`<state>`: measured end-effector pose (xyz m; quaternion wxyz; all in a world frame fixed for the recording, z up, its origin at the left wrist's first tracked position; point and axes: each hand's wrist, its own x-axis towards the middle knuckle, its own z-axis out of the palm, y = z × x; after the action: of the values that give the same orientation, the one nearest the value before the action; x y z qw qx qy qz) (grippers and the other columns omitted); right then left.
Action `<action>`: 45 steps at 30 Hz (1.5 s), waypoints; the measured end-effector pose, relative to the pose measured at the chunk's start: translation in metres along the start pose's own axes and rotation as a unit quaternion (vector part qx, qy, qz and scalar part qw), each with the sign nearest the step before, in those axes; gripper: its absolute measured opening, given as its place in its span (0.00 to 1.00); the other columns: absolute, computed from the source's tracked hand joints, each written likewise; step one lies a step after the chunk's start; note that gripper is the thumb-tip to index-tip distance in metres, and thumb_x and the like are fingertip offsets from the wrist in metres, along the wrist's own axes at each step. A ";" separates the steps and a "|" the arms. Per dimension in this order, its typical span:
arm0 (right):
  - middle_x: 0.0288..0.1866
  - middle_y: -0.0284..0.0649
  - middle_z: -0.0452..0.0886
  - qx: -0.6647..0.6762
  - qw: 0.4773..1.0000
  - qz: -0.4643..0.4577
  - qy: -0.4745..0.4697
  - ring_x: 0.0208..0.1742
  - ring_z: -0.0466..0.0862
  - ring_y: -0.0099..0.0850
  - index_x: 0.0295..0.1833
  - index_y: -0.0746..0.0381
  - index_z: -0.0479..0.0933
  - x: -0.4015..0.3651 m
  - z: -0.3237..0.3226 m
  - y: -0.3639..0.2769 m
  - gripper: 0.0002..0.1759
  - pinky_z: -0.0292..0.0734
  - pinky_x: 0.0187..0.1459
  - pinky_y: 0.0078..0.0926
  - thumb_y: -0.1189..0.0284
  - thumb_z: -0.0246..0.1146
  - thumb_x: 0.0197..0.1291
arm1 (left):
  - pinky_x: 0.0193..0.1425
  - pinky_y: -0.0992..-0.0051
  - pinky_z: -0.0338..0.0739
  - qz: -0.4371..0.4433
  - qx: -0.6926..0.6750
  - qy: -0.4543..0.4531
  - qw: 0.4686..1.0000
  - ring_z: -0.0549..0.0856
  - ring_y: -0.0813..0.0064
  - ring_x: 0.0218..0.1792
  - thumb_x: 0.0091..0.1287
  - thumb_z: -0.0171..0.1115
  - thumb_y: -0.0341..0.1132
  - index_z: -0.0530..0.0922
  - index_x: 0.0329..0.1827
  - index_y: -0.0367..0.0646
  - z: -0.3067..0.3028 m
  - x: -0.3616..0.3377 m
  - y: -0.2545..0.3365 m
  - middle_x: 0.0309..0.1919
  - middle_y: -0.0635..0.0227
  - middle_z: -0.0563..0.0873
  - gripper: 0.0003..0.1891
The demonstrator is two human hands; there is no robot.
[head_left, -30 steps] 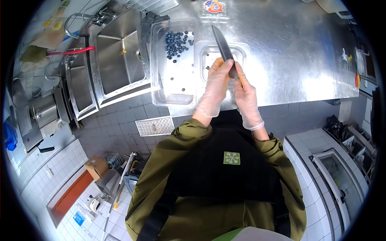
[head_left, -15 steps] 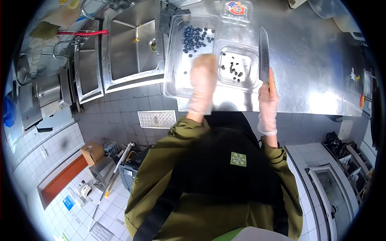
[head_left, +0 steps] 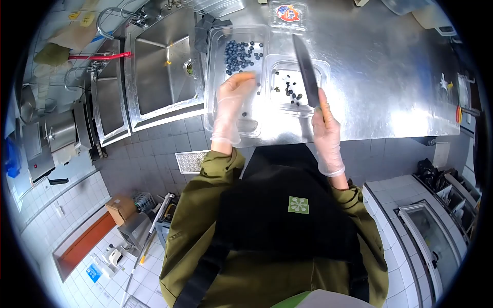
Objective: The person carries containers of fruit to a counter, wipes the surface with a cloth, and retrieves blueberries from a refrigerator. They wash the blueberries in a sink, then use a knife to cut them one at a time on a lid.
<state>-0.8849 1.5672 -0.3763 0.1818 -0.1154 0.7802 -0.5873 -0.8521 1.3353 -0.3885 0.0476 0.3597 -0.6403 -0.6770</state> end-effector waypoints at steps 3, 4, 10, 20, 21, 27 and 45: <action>0.30 0.31 0.71 -0.060 0.993 -0.102 0.009 0.30 0.70 0.19 0.71 0.56 0.59 -0.002 0.010 -0.004 0.30 0.66 0.37 0.13 0.83 0.50 0.63 | 0.49 0.81 0.76 -0.027 -0.275 -0.113 0.954 0.82 0.77 0.41 0.63 0.60 0.26 0.79 0.47 0.38 0.027 -0.010 0.006 0.39 0.65 0.84 0.10; 0.34 0.35 0.77 -0.069 0.991 -0.111 0.008 0.32 0.75 0.22 0.70 0.57 0.61 -0.004 0.012 -0.008 0.30 0.70 0.39 0.16 0.84 0.51 0.62 | 0.50 0.81 0.76 -0.030 -0.337 -0.154 0.928 0.82 0.77 0.42 0.64 0.60 0.26 0.79 0.49 0.38 0.035 -0.012 0.004 0.41 0.65 0.84 0.11; 0.46 0.53 0.81 -0.094 0.982 -0.164 0.029 0.43 0.84 0.37 0.67 0.60 0.65 -0.005 0.011 -0.022 0.28 0.75 0.45 0.24 0.86 0.51 0.60 | 0.58 0.72 0.73 -0.065 -0.381 -0.227 0.894 0.80 0.72 0.50 0.68 0.57 0.36 0.75 0.53 0.37 0.061 -0.021 0.001 0.46 0.64 0.82 0.15; 0.39 0.51 0.81 -0.139 0.964 -0.214 0.078 0.38 0.84 0.41 0.67 0.60 0.65 -0.005 0.008 -0.022 0.29 0.77 0.41 0.26 0.87 0.52 0.59 | 0.61 0.67 0.72 -0.045 -0.385 -0.232 0.892 0.79 0.69 0.51 0.69 0.55 0.40 0.74 0.53 0.36 0.071 -0.024 0.005 0.48 0.61 0.81 0.17; 0.38 0.51 0.81 -0.142 0.965 -0.208 0.076 0.37 0.84 0.40 0.67 0.60 0.65 -0.006 0.008 -0.021 0.29 0.76 0.40 0.26 0.87 0.52 0.59 | 0.61 0.68 0.73 -0.036 -0.387 -0.235 0.891 0.80 0.69 0.51 0.69 0.55 0.40 0.75 0.53 0.36 0.072 -0.026 0.008 0.47 0.61 0.81 0.17; 0.33 0.49 0.79 -0.160 0.966 -0.180 0.088 0.31 0.81 0.38 0.68 0.59 0.65 -0.010 0.015 -0.023 0.30 0.75 0.36 0.23 0.88 0.51 0.58 | 0.58 0.72 0.75 0.000 -0.370 -0.165 0.914 0.82 0.72 0.45 0.71 0.52 0.35 0.78 0.49 0.35 0.083 -0.027 0.004 0.44 0.63 0.83 0.13; 0.31 0.48 0.78 -0.125 0.979 -0.139 0.087 0.30 0.80 0.33 0.70 0.57 0.60 -0.004 0.018 -0.010 0.33 0.72 0.35 0.19 0.87 0.50 0.59 | 0.61 0.73 0.70 -0.176 -0.520 -0.163 0.820 0.78 0.74 0.51 0.71 0.52 0.39 0.74 0.49 0.41 0.097 -0.030 0.002 0.46 0.69 0.81 0.12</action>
<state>-0.8738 1.5507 -0.3708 0.0138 -0.1929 0.8364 -0.5129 -0.8842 1.4316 -0.3815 0.0026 0.2730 -0.1178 -0.9548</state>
